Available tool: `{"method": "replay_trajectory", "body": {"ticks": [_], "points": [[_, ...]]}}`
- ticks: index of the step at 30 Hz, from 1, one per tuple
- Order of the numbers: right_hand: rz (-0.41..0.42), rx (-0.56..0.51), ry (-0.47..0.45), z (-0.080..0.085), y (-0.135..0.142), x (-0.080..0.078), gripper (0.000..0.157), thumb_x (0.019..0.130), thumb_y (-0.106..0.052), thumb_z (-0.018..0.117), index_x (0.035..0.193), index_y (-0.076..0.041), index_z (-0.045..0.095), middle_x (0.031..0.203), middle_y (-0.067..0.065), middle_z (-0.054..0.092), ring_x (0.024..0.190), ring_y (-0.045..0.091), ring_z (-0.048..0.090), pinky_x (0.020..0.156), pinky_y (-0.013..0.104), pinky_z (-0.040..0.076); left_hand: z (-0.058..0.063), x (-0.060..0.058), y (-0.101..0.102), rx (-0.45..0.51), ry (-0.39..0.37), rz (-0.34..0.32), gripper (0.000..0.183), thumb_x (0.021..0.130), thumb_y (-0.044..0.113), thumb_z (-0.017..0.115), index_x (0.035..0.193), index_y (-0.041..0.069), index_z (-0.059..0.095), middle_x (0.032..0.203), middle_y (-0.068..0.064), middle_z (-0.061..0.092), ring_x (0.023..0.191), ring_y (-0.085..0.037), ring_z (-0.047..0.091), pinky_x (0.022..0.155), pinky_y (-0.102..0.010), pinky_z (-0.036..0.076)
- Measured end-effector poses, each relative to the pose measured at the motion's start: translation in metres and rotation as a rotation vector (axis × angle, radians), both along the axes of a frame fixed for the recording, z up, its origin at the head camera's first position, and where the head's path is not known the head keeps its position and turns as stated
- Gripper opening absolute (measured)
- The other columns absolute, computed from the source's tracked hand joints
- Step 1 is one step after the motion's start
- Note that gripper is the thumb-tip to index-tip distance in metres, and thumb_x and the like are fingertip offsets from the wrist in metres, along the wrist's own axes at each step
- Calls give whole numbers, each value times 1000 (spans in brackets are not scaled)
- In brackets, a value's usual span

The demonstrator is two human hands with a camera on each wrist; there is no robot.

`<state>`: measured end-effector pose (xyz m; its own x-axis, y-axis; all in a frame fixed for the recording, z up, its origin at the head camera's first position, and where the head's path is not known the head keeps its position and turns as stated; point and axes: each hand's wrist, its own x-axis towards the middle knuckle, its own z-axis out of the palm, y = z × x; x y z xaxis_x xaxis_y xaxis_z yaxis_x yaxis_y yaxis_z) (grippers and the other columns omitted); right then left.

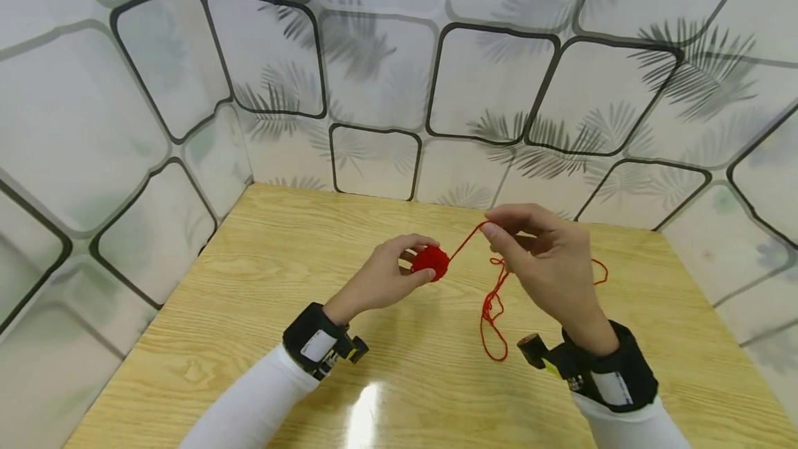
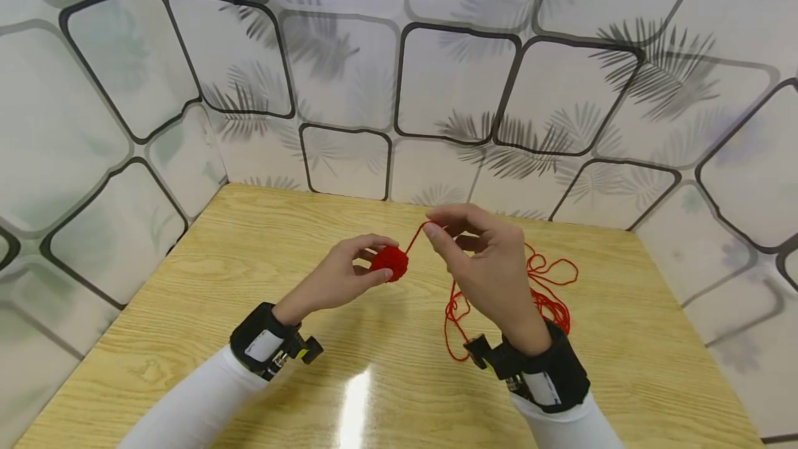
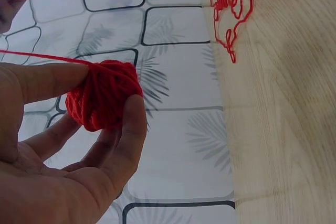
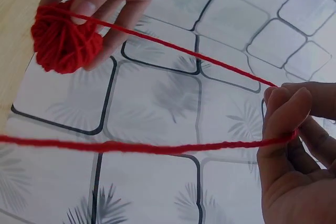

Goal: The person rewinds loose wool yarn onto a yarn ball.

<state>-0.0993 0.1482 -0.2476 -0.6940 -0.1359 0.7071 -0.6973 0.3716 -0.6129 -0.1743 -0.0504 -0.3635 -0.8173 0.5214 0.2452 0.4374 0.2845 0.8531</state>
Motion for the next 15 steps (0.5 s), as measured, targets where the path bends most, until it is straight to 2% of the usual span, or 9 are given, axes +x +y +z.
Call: {"method": "replay_trajectory", "body": {"ticks": [3, 6, 12, 15], "points": [[21, -41, -21, 4, 2, -4, 16, 80, 3, 63, 95, 1, 65, 84, 12, 62, 68, 18, 58, 59, 26, 51, -2, 3, -1, -17, -11, -24, 38, 86, 22, 64, 122, 19, 55, 112, -1, 55, 95, -19, 56, 71, -25, 50], [12, -65, -35, 3, 7, -14, 15, 80, 1, 65, 95, 0, 66, 85, 11, 63, 70, 19, 59, 62, 27, 51, -2, 6, -2, 5, -41, -69, 37, 85, 22, 64, 121, 20, 55, 112, 1, 56, 95, -18, 57, 72, -26, 50], [1, -81, -93, -5, 14, -40, 17, 83, -10, 65, 99, -5, 67, 86, 9, 63, 72, 20, 58, 53, 26, 46, 12, 18, -3, 151, -132, -284, 36, 85, 19, 65, 120, 19, 55, 116, -1, 55, 99, -21, 57, 76, -34, 51], [27, -94, -143, -13, 15, -51, 17, 84, -11, 64, 100, -4, 66, 84, 12, 62, 71, 22, 55, 46, 27, 40, 23, 26, -3, 241, -147, -358, 36, 84, 16, 65, 119, 15, 55, 117, -4, 55, 101, -22, 56, 79, -38, 50]]}}
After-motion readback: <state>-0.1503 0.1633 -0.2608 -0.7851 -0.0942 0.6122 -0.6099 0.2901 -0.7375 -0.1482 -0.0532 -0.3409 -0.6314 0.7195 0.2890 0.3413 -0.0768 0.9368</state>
